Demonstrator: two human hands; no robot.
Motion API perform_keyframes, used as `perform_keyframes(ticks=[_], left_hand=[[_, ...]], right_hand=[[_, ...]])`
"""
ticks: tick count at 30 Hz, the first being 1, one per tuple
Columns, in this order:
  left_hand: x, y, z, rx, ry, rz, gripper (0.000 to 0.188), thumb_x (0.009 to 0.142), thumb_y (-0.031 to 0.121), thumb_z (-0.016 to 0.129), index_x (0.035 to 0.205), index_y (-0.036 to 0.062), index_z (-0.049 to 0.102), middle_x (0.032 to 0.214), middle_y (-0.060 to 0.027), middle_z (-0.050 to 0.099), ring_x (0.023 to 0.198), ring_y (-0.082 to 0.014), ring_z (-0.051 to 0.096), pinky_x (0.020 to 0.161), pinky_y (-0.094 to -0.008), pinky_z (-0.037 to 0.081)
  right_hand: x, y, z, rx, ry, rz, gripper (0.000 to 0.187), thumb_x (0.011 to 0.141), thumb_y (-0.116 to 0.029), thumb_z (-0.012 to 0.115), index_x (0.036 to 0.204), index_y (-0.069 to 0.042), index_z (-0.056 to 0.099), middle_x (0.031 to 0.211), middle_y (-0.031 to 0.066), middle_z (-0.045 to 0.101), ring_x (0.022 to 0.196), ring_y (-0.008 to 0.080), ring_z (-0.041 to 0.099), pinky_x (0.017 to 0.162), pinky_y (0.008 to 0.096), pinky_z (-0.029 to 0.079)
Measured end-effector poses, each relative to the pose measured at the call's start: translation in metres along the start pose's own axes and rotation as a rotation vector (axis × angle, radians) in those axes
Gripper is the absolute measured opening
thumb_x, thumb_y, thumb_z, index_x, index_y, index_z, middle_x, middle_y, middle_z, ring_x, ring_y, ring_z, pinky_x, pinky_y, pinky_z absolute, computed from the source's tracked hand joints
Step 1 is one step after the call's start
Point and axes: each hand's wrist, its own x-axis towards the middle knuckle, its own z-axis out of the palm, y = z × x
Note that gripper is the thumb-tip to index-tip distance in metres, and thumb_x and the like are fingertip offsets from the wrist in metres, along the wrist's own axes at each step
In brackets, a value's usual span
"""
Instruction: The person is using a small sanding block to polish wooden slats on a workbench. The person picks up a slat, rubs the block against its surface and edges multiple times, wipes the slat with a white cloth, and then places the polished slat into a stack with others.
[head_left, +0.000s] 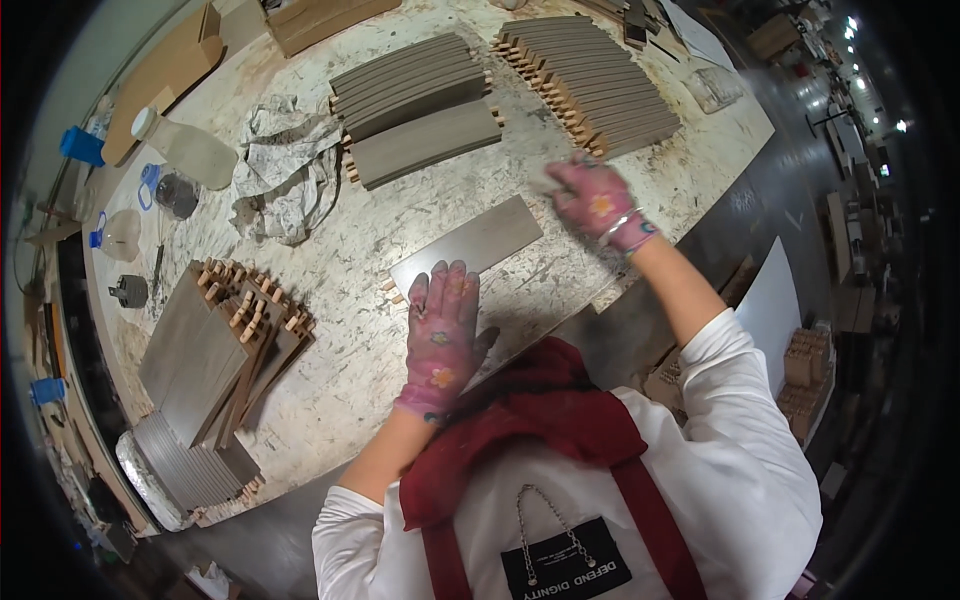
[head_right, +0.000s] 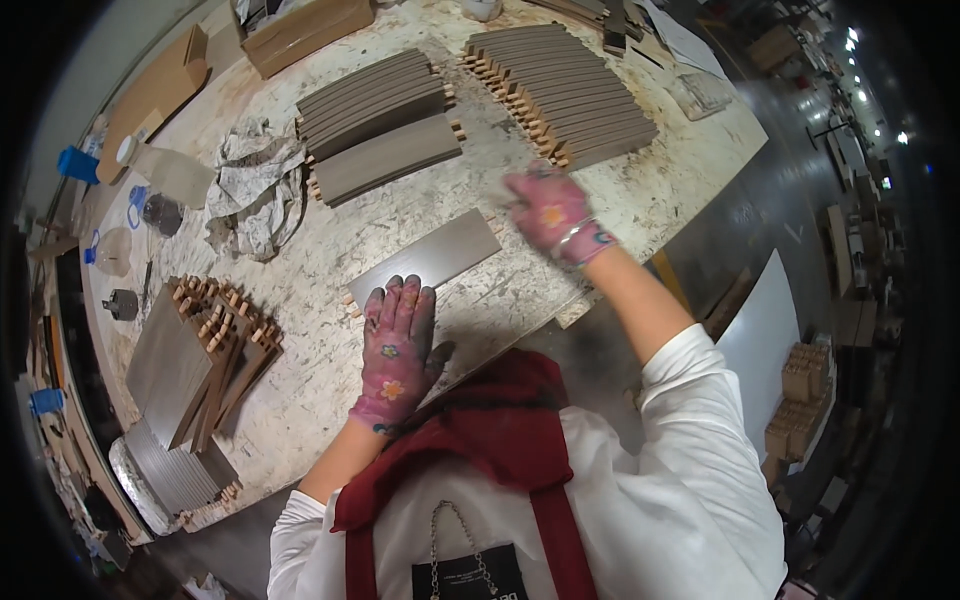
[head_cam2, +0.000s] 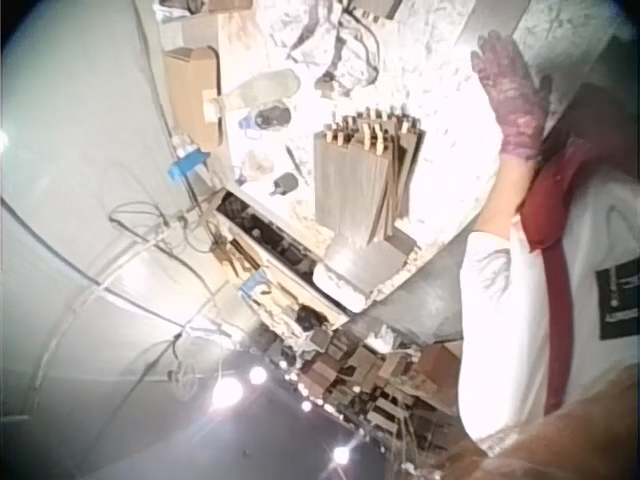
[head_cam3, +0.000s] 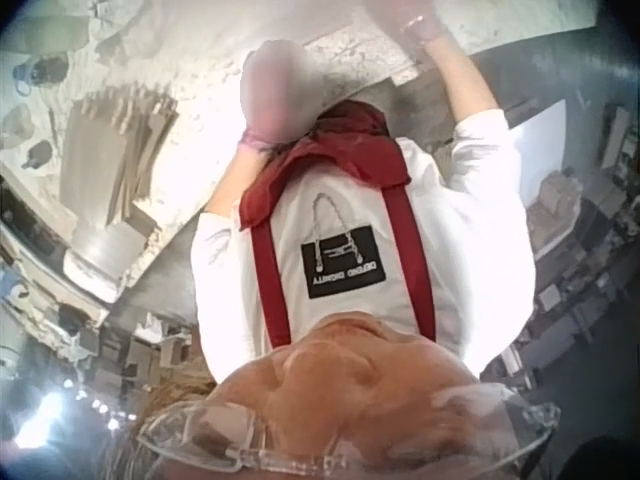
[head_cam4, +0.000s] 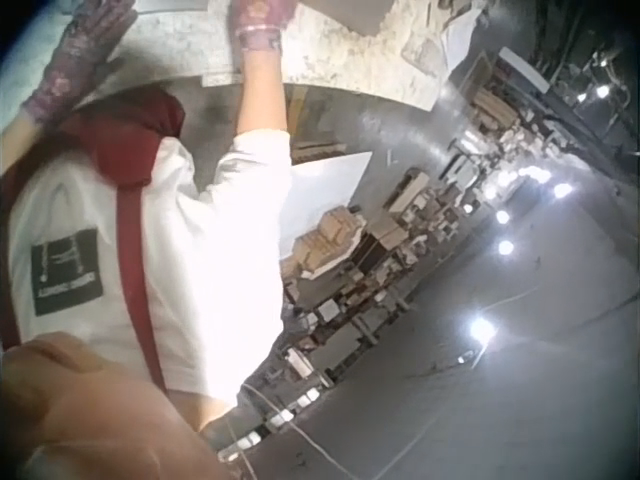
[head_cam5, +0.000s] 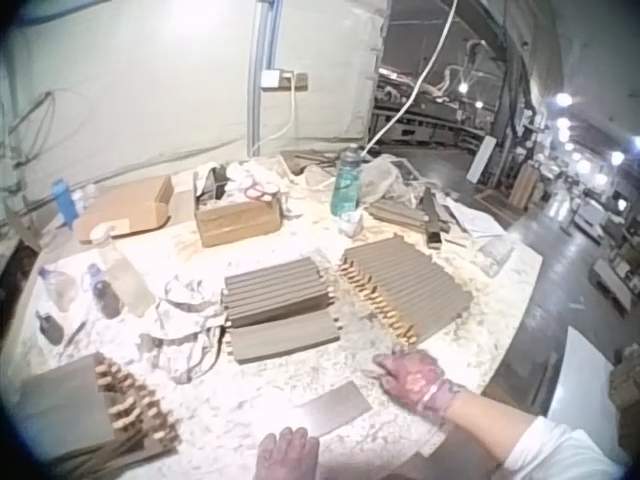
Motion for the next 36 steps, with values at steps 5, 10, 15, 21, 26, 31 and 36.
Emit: perform_keyframes(ticks=[5, 10, 15, 21, 26, 31, 36], left_hand=[[0.022, -0.025, -0.025, 0.300, 0.086, 0.015, 0.067, 0.080, 0.035, 0.074, 0.136, 0.0051, 0.051, 0.138, -0.0200, 0.047, 0.124, -0.0391, 0.045, 0.105, -0.0468, 0.039], [0.036, -0.047, -0.057, -0.209, -0.167, -0.220, 0.052, 0.084, 0.036, 0.072, 0.127, 0.0078, 0.062, 0.104, -0.0182, 0.065, 0.091, -0.0330, 0.063, 0.083, -0.0387, 0.052], [0.053, -0.084, -0.071, 0.006, -0.157, -0.192, 0.033, 0.097, 0.032, 0.056, 0.121, 0.0105, 0.066, 0.105, -0.0214, 0.067, 0.099, -0.0333, 0.067, 0.080, -0.0409, 0.053], [0.054, -0.054, -0.012, 0.269, 0.018, -0.127, 0.072, 0.084, 0.041, 0.069, 0.143, 0.0101, 0.044, 0.141, -0.0195, 0.047, 0.130, -0.0401, 0.043, 0.106, -0.0513, 0.038], [0.034, -0.040, -0.002, 0.209, 0.080, -0.118, 0.067, 0.081, 0.029, 0.072, 0.141, 0.0124, 0.049, 0.139, -0.0161, 0.049, 0.122, -0.0372, 0.049, 0.097, -0.0486, 0.044], [0.032, -0.038, -0.002, 0.235, 0.068, -0.127, 0.068, 0.080, 0.028, 0.073, 0.142, 0.0147, 0.048, 0.138, -0.0153, 0.050, 0.120, -0.0362, 0.051, 0.095, -0.0482, 0.045], [0.037, -0.044, -0.009, 0.095, 0.014, -0.132, 0.061, 0.082, 0.031, 0.071, 0.138, 0.0134, 0.053, 0.138, -0.0161, 0.052, 0.120, -0.0379, 0.052, 0.099, -0.0476, 0.045]], right_hand=[[-0.024, 0.032, -0.013, 0.298, 0.076, 0.152, 0.040, 0.087, -0.029, 0.066, 0.121, -0.009, 0.062, 0.113, 0.0189, 0.065, 0.106, 0.0366, 0.062, 0.092, 0.0411, 0.049], [-0.039, 0.031, -0.007, 0.821, 0.086, 0.187, 0.044, 0.090, -0.028, 0.068, 0.125, -0.003, 0.060, 0.122, 0.0127, 0.064, 0.114, 0.0236, 0.059, 0.101, 0.0334, 0.042], [-0.037, 0.025, -0.010, 0.987, 0.053, 0.237, 0.051, 0.089, -0.034, 0.067, 0.127, 0.000, 0.059, 0.123, 0.0122, 0.063, 0.115, 0.0203, 0.058, 0.101, 0.0317, 0.042], [0.008, -0.015, 0.025, 0.847, 0.043, 0.161, 0.054, 0.090, -0.043, 0.064, 0.130, -0.007, 0.060, 0.132, 0.0168, 0.060, 0.120, 0.0283, 0.058, 0.104, 0.0366, 0.044], [0.024, -0.046, 0.042, 0.581, 0.105, 0.046, 0.041, 0.091, -0.031, 0.062, 0.125, -0.009, 0.061, 0.116, 0.0215, 0.062, 0.103, 0.0370, 0.063, 0.090, 0.0401, 0.051], [0.000, -0.050, 0.045, 0.428, 0.138, -0.019, 0.040, 0.089, -0.025, 0.063, 0.124, -0.007, 0.059, 0.105, 0.0219, 0.061, 0.093, 0.0427, 0.061, 0.083, 0.0455, 0.051], [-0.056, -0.037, 0.011, 0.314, -0.019, -0.005, 0.039, 0.087, -0.022, 0.065, 0.124, -0.010, 0.059, 0.103, 0.0188, 0.061, 0.086, 0.0372, 0.064, 0.076, 0.0419, 0.054]])
